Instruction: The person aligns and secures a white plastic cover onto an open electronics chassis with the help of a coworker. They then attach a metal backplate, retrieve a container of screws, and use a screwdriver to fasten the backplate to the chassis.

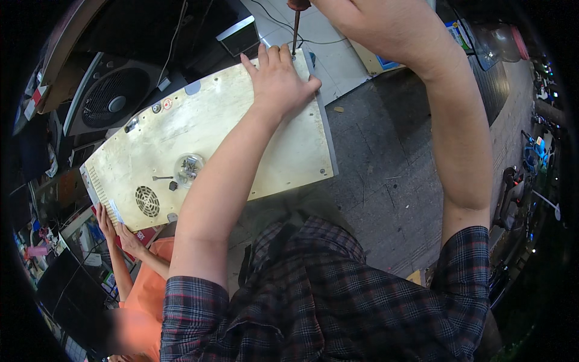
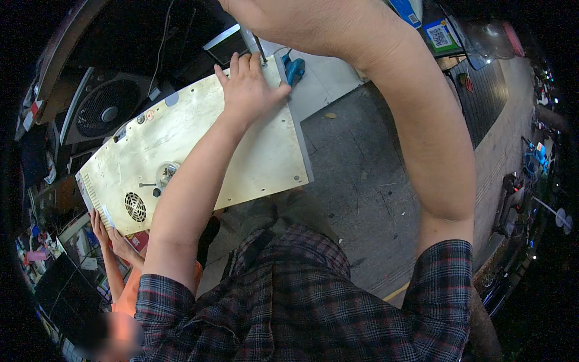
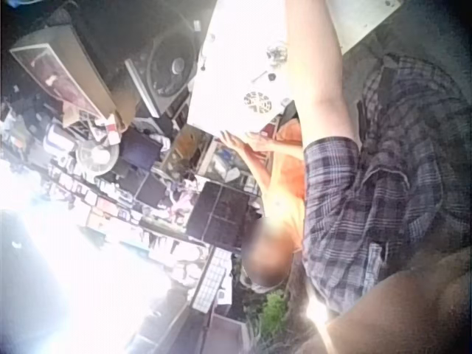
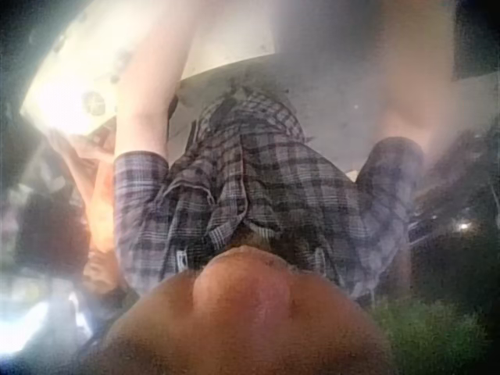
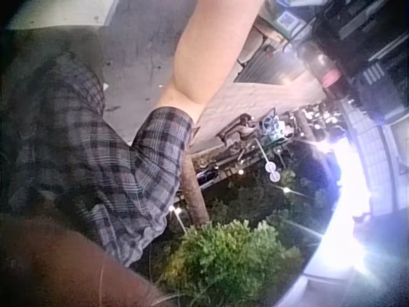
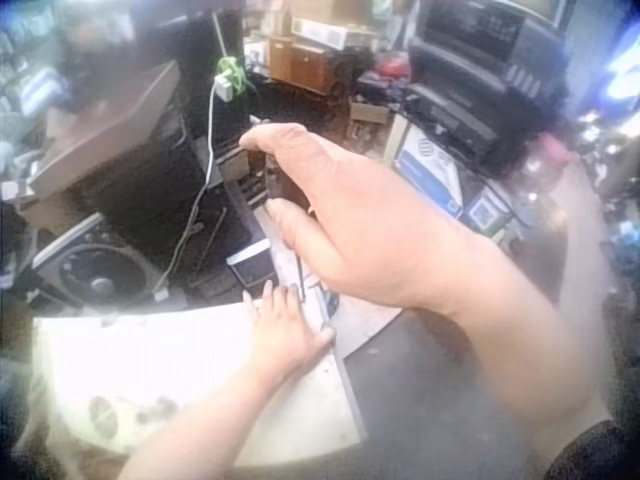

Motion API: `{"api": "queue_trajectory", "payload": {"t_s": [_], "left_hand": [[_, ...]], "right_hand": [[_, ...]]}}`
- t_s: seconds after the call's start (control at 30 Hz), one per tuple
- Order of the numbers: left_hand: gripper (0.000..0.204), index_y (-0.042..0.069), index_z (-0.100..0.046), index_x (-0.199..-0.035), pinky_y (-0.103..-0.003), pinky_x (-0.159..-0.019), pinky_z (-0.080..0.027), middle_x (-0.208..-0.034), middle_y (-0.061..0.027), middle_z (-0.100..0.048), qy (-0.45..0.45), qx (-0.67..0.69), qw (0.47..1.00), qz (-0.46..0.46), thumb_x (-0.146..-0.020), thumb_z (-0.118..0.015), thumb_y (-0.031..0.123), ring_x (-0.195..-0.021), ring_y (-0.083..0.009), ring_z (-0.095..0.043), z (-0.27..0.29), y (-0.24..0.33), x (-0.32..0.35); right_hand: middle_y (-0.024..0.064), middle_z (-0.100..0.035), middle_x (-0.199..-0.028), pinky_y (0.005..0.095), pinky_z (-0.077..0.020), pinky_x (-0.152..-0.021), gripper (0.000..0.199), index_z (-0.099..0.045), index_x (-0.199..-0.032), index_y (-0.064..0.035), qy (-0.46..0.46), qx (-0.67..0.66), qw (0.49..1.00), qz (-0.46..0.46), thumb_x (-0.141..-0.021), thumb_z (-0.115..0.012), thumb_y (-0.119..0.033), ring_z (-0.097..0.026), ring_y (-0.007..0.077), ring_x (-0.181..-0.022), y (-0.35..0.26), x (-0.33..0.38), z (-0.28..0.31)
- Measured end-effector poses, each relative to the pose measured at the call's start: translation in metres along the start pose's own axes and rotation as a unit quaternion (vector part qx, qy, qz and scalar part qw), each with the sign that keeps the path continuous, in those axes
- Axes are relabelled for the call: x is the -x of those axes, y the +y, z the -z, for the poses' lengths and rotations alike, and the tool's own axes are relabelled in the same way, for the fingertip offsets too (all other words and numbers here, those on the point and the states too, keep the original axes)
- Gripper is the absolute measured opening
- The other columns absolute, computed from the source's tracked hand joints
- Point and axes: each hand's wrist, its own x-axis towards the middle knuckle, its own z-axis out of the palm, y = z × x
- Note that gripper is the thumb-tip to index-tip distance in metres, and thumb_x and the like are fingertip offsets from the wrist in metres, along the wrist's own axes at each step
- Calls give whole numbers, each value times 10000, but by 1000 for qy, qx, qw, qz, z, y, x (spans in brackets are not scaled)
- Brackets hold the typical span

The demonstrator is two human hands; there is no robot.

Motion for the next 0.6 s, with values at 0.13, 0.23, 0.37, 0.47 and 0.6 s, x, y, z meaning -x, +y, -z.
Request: {"api": "queue_trajectory", "payload": {"t_s": [0.13, 0.23, 0.37, 0.47, 0.6], "left_hand": [[982, -11, -464, -1550, -721, -1243, -135, -1544, -220, -485, 0, 3, 1000, 3, -813, -718, 586, -1551, -379, -327, 1, 1, -2], [972, -21, -481, -1531, -726, -1241, -139, -1532, -219, -495, 3, 15, 1000, 3, -810, -725, 583, -1538, -371, -347, 1, -1, -1], [962, -29, -487, -1520, -729, -1239, -137, -1510, -215, -510, -21, 31, 999, 0, -813, -726, 578, -1525, -359, -356, 6, -2, -1], [948, -32, -493, -1512, -729, -1241, -131, -1503, -212, -511, -27, 29, 999, 2, -820, -722, 574, -1520, -355, -356, 4, 0, -2], [935, -35, -488, -1513, -724, -1244, -121, -1504, -212, -504, -10, 31, 999, 6, -831, -712, 565, -1518, -351, -357, 3, 0, 0]], "right_hand": [[292, -631, -1304, 455, -534, -1020, 486, -498, -1428, 26, 6, -60, 998, 8, -984, -630, -123, -644, 448, -1203, 4, -1, -5], [277, -633, -1306, 447, -541, -1009, 492, -499, -1432, 17, -19, -24, 999, 18, -980, -636, -119, -649, 439, -1189, 2, -6, 2], [239, -642, -1311, 433, -549, -988, 502, -509, -1439, -10, 43, 13, 998, 51, -973, -657, -121, -660, 418, -1169, 0, -1, -7], [224, -658, -1294, 426, -555, -977, 519, -507, -1452, -23, -42, -82, 995, -37, -973, -672, -132, -675, 408, -1151, -3, -4, 6], [233, -687, -1228, 429, -564, -951, 540, -494, -1463, -22, -18, 2, 1000, -3, -973, -686, -145, -698, 420, -1094, -19, -5, 12]]}}
